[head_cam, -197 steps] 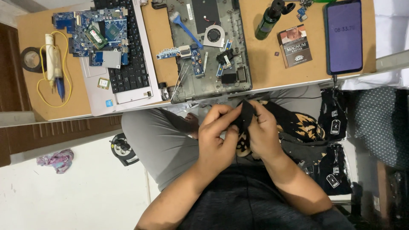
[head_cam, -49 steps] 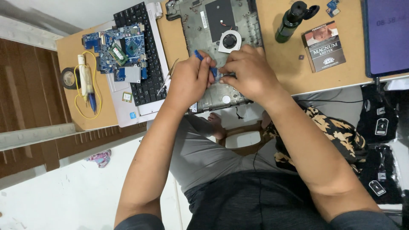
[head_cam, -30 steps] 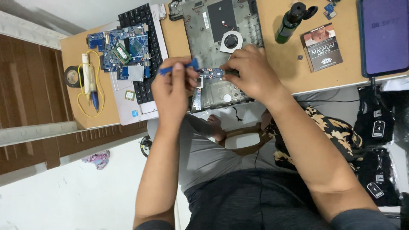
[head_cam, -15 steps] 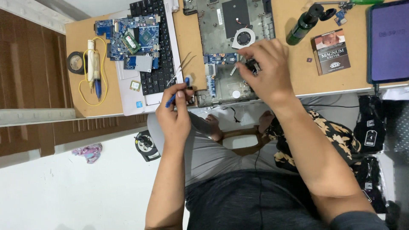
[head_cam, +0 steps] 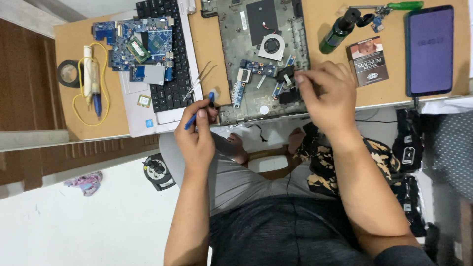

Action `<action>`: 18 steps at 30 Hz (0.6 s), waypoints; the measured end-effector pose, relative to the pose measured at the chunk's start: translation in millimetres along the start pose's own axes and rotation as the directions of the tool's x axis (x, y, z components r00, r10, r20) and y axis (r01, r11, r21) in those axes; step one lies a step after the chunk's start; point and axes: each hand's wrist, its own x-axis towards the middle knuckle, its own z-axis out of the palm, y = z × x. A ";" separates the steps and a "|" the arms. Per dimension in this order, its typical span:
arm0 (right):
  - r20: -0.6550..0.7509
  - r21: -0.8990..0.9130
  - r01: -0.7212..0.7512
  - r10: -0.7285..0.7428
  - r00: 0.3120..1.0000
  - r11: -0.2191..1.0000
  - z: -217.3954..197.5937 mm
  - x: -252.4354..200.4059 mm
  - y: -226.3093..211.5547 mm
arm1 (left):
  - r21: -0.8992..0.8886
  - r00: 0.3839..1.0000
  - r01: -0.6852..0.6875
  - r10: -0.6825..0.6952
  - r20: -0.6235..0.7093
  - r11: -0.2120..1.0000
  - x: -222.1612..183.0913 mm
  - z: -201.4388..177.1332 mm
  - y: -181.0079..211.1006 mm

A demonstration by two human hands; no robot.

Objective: Cleaning a laptop daughterboard and chassis using a brush and cleaning solution.

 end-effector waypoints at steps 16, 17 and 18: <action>-0.173 0.418 -0.052 0.136 0.975 0.907 -17.3 44.7 16.5 | -0.140 0.997 0.041 -0.031 0.072 0.989 -32.1 -12.8 0.9; -0.149 0.366 -0.032 0.092 0.984 0.930 -22.7 43.7 12.4 | -0.152 0.996 0.051 -0.039 0.078 0.987 -32.4 -15.1 0.5; -0.136 0.369 -0.034 0.090 0.987 0.929 -27.8 42.9 8.3 | -0.149 0.996 0.061 -0.051 0.071 0.987 -34.1 -17.2 0.0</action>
